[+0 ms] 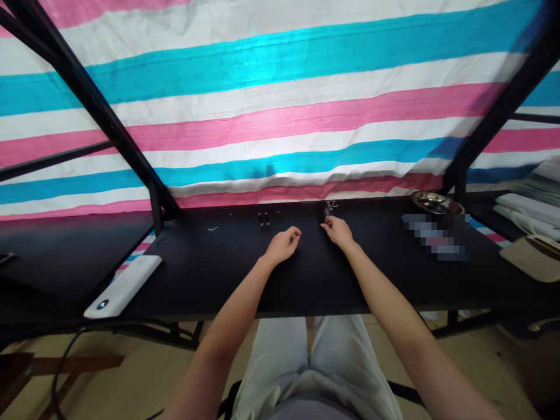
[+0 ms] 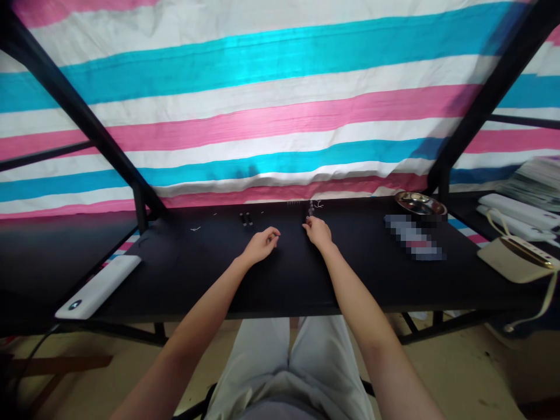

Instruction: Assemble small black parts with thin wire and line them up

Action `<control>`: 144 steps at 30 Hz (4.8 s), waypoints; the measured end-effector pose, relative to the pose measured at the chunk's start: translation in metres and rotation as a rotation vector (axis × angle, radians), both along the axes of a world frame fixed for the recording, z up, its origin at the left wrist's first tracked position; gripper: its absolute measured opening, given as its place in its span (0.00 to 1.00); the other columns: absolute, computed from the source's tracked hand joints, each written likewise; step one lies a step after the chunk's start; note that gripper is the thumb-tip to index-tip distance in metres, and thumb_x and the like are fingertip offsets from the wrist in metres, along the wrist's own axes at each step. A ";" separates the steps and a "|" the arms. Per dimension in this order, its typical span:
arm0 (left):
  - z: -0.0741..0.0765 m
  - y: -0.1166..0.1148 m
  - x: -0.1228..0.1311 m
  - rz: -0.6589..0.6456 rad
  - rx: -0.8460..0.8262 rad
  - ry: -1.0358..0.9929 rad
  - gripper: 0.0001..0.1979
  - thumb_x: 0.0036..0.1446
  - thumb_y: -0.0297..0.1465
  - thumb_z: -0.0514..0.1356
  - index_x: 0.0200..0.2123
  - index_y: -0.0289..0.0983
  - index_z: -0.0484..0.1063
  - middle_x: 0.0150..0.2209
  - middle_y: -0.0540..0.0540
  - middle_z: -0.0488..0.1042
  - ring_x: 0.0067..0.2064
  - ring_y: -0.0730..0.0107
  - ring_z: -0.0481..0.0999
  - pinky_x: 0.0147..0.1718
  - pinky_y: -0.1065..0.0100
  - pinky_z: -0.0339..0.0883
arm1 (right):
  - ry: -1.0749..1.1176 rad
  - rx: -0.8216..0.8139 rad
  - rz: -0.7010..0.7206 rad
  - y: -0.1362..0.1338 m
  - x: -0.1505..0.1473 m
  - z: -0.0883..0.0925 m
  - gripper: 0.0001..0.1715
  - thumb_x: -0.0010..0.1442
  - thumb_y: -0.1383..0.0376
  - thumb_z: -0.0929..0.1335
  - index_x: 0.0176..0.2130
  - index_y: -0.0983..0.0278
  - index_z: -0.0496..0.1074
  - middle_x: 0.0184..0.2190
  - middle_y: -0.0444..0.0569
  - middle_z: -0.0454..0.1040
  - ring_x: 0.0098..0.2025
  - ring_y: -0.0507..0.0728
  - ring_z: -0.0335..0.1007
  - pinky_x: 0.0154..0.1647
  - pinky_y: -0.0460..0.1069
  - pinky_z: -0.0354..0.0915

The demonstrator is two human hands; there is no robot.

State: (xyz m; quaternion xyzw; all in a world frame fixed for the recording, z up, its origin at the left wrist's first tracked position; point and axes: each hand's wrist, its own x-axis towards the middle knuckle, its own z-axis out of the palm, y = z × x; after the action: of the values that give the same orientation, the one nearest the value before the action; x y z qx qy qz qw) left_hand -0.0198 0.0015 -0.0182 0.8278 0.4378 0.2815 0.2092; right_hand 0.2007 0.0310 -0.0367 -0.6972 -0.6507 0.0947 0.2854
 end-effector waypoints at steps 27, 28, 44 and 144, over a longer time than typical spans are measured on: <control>-0.002 0.001 0.000 0.012 -0.006 0.003 0.09 0.57 0.31 0.51 0.39 0.39 0.67 0.25 0.52 0.71 0.24 0.76 0.67 0.27 0.74 0.59 | 0.072 0.053 -0.124 0.007 0.013 -0.010 0.10 0.53 0.63 0.67 0.35 0.64 0.75 0.29 0.50 0.76 0.34 0.56 0.72 0.35 0.47 0.63; -0.002 0.002 0.000 0.011 -0.002 0.009 0.09 0.57 0.31 0.50 0.39 0.39 0.67 0.25 0.52 0.71 0.23 0.76 0.66 0.27 0.74 0.59 | 0.070 0.050 -0.125 0.007 0.013 -0.010 0.10 0.52 0.63 0.67 0.35 0.64 0.75 0.29 0.50 0.76 0.34 0.56 0.72 0.35 0.47 0.63; 0.012 0.010 -0.019 0.586 0.044 0.082 0.23 0.57 0.30 0.50 0.57 0.39 0.57 0.33 0.42 0.75 0.34 0.61 0.74 0.34 0.66 0.62 | 0.133 0.080 -0.146 -0.005 0.013 0.003 0.12 0.51 0.66 0.64 0.37 0.65 0.70 0.28 0.49 0.74 0.32 0.56 0.70 0.35 0.47 0.61; 0.017 -0.009 -0.003 0.119 0.105 -0.253 0.16 0.62 0.40 0.42 0.34 0.39 0.64 0.22 0.52 0.64 0.22 0.73 0.65 0.26 0.72 0.58 | 0.313 0.455 0.558 -0.048 -0.045 0.027 0.14 0.63 0.58 0.57 0.36 0.62 0.65 0.29 0.46 0.65 0.27 0.51 0.59 0.30 0.47 0.59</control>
State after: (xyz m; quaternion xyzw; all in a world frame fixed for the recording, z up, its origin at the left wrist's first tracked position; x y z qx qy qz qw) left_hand -0.0231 -0.0072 -0.0014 0.7679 0.4411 0.4181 0.2023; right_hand 0.1562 -0.0165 -0.0101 -0.3895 -0.7683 0.1271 0.4919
